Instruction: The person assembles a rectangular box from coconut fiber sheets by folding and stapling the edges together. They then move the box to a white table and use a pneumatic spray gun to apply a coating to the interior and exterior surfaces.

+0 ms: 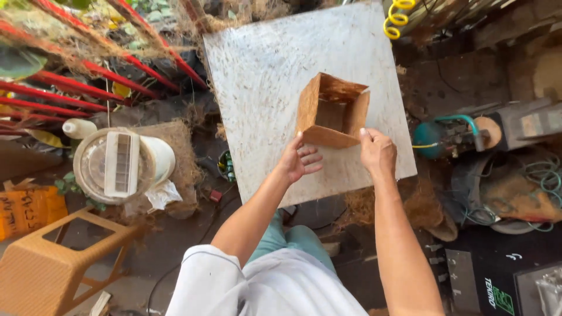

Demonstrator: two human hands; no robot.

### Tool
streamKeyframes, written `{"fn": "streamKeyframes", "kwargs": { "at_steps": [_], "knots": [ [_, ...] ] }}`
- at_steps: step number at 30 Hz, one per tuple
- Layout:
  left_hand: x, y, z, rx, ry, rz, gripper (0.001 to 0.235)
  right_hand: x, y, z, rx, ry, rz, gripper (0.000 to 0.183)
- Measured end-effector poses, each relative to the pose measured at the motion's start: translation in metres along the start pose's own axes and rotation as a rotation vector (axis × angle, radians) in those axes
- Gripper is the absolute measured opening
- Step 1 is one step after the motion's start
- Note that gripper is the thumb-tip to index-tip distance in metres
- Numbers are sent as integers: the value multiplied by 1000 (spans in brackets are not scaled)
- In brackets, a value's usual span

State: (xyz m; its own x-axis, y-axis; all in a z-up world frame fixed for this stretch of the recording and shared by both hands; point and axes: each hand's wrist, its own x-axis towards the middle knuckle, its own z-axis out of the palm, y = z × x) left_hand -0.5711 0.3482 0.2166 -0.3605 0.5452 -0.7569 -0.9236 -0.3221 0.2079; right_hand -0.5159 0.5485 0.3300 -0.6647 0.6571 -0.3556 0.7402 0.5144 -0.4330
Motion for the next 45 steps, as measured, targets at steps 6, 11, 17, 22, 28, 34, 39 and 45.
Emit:
{"fn": "streamKeyframes", "kwargs": {
  "at_steps": [6, 11, 17, 22, 28, 34, 39, 45],
  "knots": [
    [-18, 24, -11, 605, 278, 431, 60, -16, -28, -36, 352, -41, -57, 42],
    [-61, 105, 33, 866, 40, 790, 74, -49, -33, -37, 568, -335, -56, 87],
    [-12, 138, 79, 942, -85, 740, 78, -26, -19, 10, 575, -255, -19, 91],
    [12, 132, 74, 1006, -87, 653, 71, 7, -4, 14, 435, -233, -88, 70],
    [-8, 104, 70, 814, 43, 784, 67, 32, -8, -9, 388, -260, -245, 55],
    [-36, 84, 89, 731, 232, 826, 67, 83, 37, -5, 419, -345, -381, 54],
    [-49, 75, 94, 794, 255, 870, 86, 120, 48, -15, 691, -427, -430, 57],
    [-74, 54, 102, 800, 229, 869, 110, 138, -43, -75, 486, -440, -687, 37]
  ]
}}
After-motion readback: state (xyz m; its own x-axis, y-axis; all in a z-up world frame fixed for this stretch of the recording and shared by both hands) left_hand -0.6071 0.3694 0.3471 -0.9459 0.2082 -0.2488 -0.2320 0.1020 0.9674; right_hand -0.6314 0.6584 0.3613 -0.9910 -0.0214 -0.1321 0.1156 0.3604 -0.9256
